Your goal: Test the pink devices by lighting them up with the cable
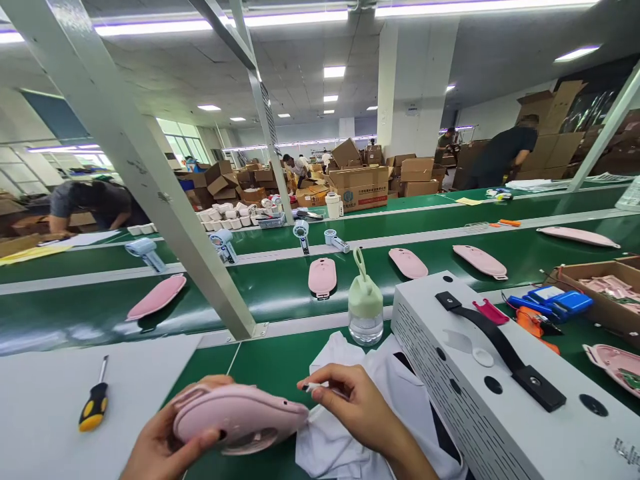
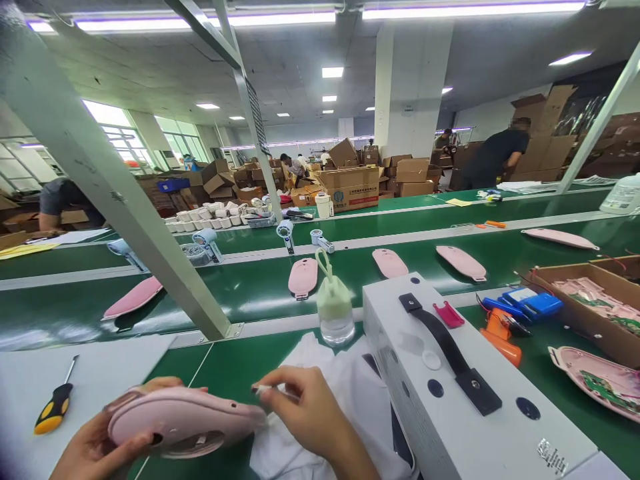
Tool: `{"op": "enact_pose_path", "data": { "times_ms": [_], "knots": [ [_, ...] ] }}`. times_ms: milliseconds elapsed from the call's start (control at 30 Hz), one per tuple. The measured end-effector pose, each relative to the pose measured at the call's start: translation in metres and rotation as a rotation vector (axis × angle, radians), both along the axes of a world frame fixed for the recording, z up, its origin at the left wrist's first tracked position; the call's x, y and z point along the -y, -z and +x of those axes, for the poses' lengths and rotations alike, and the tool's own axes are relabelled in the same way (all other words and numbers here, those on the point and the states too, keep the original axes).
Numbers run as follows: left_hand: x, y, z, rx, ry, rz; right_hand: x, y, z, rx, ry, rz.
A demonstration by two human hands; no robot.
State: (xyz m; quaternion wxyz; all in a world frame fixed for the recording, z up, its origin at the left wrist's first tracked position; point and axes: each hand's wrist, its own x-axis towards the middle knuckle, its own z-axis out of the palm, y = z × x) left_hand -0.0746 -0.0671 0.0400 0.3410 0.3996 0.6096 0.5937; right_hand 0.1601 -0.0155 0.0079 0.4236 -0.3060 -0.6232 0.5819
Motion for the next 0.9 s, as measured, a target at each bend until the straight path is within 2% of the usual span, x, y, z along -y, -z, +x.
{"op": "enact_pose_path", "data": {
  "times_ms": [67,133,267,500,600,733,900],
  "knots": [
    [-0.006,-0.003,0.006,-0.004,-0.031,-0.013,0.001,-0.001,0.0,-0.002,-0.053,-0.001],
    [-0.013,-0.005,0.01,-0.071,-0.006,-0.011,0.002,-0.003,0.0,0.008,-0.082,0.022],
    [-0.022,-0.004,0.012,-0.102,0.0,-0.007,0.002,-0.004,0.001,0.127,-0.055,0.12],
    [-0.027,0.026,0.005,0.19,0.015,-0.014,0.003,-0.001,-0.002,0.208,-0.047,0.194],
    [-0.025,0.034,0.012,0.191,-0.014,-0.039,0.004,-0.003,-0.001,0.263,-0.035,0.233],
    [-0.022,0.029,0.025,0.085,-0.027,-0.012,0.006,-0.005,0.003,0.346,-0.008,0.284],
    [-0.028,0.019,0.023,-0.055,0.047,-0.03,0.008,-0.009,0.007,0.405,-0.009,0.328]
  ]
}}
